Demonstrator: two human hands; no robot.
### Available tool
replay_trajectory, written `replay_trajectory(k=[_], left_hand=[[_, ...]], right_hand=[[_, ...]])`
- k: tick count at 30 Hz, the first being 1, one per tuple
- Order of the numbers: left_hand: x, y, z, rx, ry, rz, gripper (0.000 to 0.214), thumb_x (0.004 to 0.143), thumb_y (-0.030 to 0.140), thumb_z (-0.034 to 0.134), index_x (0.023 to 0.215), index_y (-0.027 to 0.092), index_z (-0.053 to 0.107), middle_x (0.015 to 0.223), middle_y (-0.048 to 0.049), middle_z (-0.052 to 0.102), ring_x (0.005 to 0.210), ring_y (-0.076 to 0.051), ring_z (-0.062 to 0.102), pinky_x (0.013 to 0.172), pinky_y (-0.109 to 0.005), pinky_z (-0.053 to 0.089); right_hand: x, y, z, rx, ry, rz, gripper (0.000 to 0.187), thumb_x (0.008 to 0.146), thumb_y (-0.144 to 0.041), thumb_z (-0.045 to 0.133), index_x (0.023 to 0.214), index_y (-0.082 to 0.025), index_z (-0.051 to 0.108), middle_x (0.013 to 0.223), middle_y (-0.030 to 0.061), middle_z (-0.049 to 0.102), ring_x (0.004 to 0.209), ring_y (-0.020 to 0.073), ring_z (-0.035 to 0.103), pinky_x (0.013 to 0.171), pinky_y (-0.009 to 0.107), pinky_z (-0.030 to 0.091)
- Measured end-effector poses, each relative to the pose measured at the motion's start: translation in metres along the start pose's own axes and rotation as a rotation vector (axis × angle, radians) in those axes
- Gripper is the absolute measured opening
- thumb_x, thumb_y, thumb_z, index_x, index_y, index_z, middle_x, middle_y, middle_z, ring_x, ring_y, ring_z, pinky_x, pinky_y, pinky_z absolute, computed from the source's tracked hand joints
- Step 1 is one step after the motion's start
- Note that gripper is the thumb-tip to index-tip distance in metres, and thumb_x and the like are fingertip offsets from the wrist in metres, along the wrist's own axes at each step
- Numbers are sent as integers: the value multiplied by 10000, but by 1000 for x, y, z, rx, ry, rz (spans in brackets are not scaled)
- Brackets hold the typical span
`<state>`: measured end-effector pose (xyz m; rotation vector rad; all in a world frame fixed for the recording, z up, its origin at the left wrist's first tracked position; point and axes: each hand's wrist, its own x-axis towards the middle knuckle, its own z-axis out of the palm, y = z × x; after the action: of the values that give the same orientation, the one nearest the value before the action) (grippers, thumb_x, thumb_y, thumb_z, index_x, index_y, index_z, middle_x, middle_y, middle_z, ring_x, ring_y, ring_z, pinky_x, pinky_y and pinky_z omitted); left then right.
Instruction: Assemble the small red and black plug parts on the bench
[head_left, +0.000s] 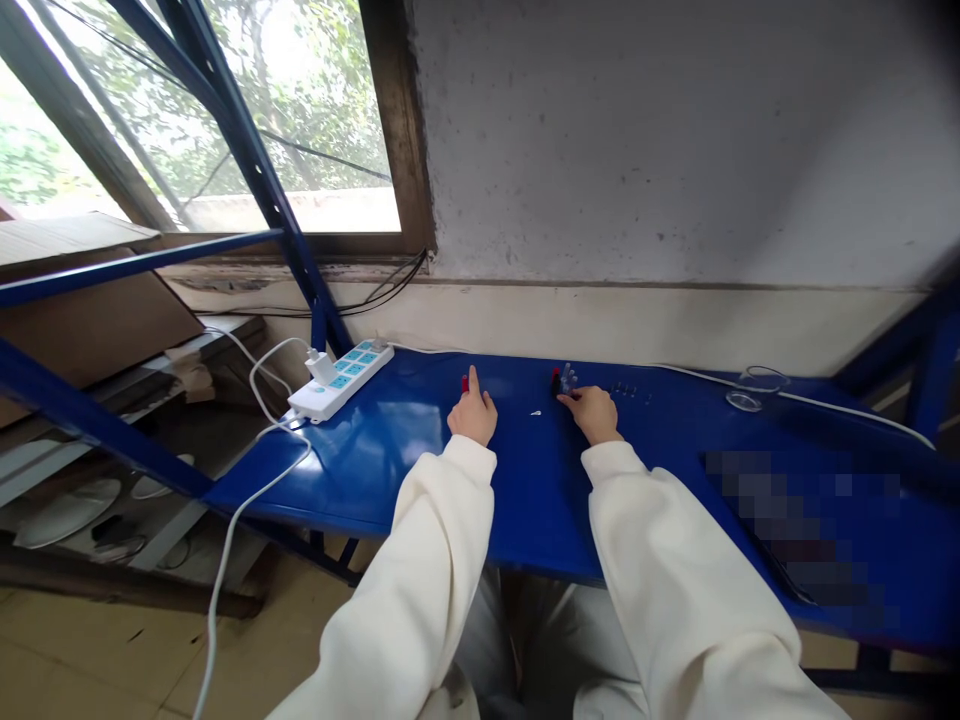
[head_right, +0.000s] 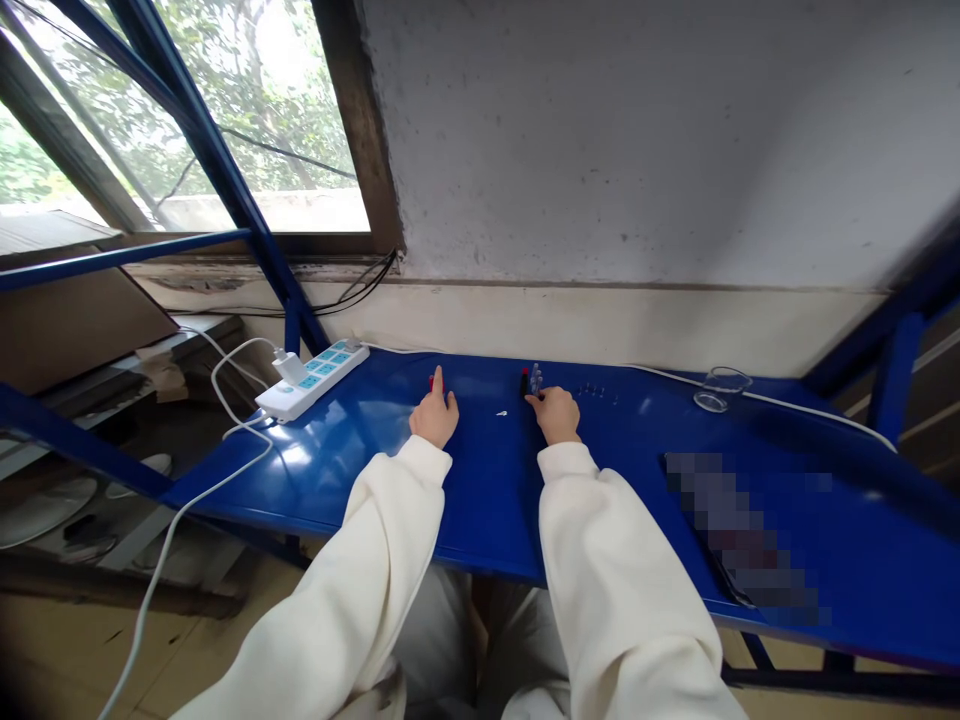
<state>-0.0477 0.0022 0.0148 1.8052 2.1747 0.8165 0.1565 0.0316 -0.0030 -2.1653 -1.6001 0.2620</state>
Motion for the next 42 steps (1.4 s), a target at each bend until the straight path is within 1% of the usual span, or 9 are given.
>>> replay_trajectory(k=[4,8,12,14,17,21,27,37,42], left_hand=[[3,-5,6,-203,69,16,536,814,316,431,1330,226,319,976,-155,612,862,-276,602,761,-361,398],[5,-6,9,-254,116,59,378,818,265,425,1189,206,463,1026,-157,589,855,-258,600,724,-328,399],[8,-2,12,-368,105,85,154,815,215,442,937,192,531,838,-92,618,777,-192,595,659,-266,403],[7,2,13,-588,44,101,102,806,224,463,887,182,508,727,-45,603,626,-134,573,572,-225,397],[0,11,11,-1009,-154,103,132,797,270,477,878,167,463,655,9,562,393,-54,453,412,-178,320],[-12,17,8,-1289,-417,163,228,755,318,536,892,164,441,665,21,556,342,-43,442,329,-163,213],[-14,17,10,-1336,-489,155,331,706,384,596,903,158,454,666,23,558,344,-41,459,317,-158,199],[-11,14,10,-1312,-337,78,359,708,431,591,900,146,487,629,24,561,341,-34,456,325,-158,200],[-12,15,10,-1295,-322,110,336,715,418,584,876,138,491,622,15,569,329,-39,453,320,-167,200]], right_hand=[[-11,-4,-9,-60,17,-9,379,747,-424,548,962,-127,643,900,153,648,838,251,611,623,287,421],[-26,-9,-18,-67,95,-30,320,795,-386,488,901,-125,640,853,161,644,789,242,615,606,281,404],[-42,-19,-24,-36,166,-71,312,825,-382,427,807,-143,627,761,136,635,706,212,606,583,266,374],[-49,-26,-23,16,209,-129,351,844,-412,376,776,-154,605,733,118,626,679,202,593,573,261,356],[-58,-34,-19,162,235,-214,449,866,-484,268,761,-168,570,698,92,609,660,187,572,572,253,341],[-63,-40,-13,362,158,-322,489,873,-511,193,723,-189,529,633,48,581,613,159,539,593,244,352],[-65,-40,-14,496,146,-427,409,870,-473,254,667,-198,479,617,22,557,568,133,497,569,237,356],[-55,-30,-1,639,-13,-522,283,846,-399,347,1009,-190,446,883,45,587,642,119,529,646,255,419],[-58,-31,-6,578,-10,-554,267,849,-402,344,874,-193,509,731,18,588,595,117,516,623,238,399]])
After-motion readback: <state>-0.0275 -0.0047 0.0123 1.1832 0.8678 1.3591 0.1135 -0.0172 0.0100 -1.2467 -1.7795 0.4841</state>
